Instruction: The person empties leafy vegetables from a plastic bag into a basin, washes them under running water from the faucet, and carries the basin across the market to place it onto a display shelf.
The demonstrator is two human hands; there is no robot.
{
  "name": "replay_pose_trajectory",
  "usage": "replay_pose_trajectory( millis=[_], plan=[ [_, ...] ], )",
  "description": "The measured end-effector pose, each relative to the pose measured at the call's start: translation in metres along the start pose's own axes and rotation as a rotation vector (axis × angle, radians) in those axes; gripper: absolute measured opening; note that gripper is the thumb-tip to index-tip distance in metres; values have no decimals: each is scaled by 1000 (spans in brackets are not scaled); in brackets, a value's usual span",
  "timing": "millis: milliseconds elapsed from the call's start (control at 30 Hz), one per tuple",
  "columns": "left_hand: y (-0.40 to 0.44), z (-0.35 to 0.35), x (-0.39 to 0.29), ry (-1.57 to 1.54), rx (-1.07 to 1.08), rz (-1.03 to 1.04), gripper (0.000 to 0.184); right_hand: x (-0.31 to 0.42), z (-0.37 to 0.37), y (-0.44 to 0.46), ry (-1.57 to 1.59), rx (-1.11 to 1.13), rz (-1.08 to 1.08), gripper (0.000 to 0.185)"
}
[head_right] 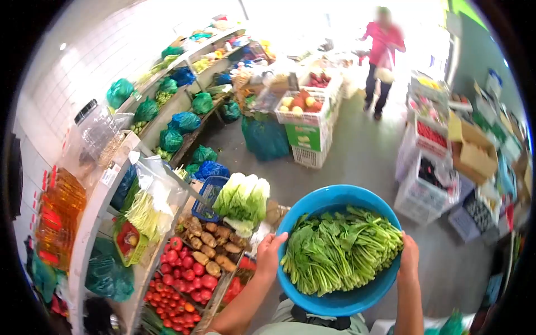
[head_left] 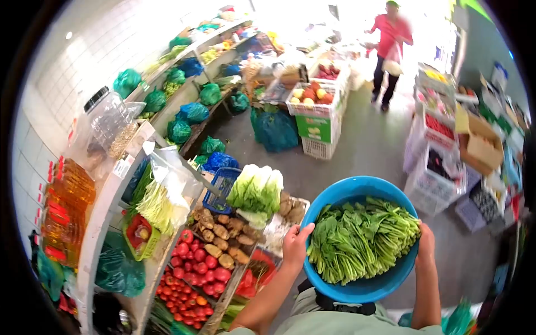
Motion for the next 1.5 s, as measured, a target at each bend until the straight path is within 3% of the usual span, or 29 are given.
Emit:
replay_pose_trajectory(
  millis=[167, 300, 533, 667, 733, 800, 867, 1000, 1067, 1133, 1233, 1333, 1367, 1500],
  plan=[
    [171, 26, 12, -116, -30, 66, 32, 20, 48, 186, -24, 56, 31, 33],
    [280, 35, -18, -90, -38, 8, 32, 57, 111, 297, -31, 149, 45, 36],
    [411, -14, -91, -133, -250, 67, 29, 56, 237, 495, -14, 281, 127, 34],
    [468, -63, -118, -35, -478, 121, 27, 47, 346, 614, -238, 423, 79, 30],
    [491, -84, -113, -160, -558, 137, 27, 35, 403, 666, -280, 507, 133, 29],
    [504, -113, -114, -168, -688, 154, 25, 31, 478, 688, -174, 573, 232, 27],
    [502, -141, -112, -189, -835, 167, 26, 45, 552, 702, -369, 688, 119, 24],
    [503, -177, -120, -293, -1066, 232, 29, -2, 686, 736, -358, 942, 350, 28],
    [497, -199, -128, -195, -1185, 184, 30, -20, 752, 739, -403, 1013, 371, 27],
    [506, -237, -113, -228, -1264, 180, 36, -47, 800, 760, -709, 1057, 153, 25],
    [512, -286, -100, -186, -1371, 130, 40, -95, 876, 733, -390, 1099, 515, 21],
    [522, -320, -122, -240, -1427, 162, 37, -132, 949, 737, -578, 1223, 363, 23],
    [518, -337, -109, -192, -1458, 73, 35, -144, 973, 729, -604, 1233, 372, 24],
    [502, -378, -95, -291, -1576, 106, 36, -207, 1046, 700, -670, 1374, 376, 25]
  ],
)
Point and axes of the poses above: each hand's wrist, its own y-axis towards the middle knuckle, its own z-axis out of the palm, x = y × z, the point moved 9 cm from there along y, towards the middle knuckle, and after that the axes turned 11 degrees about x, right-handed, at the moved point
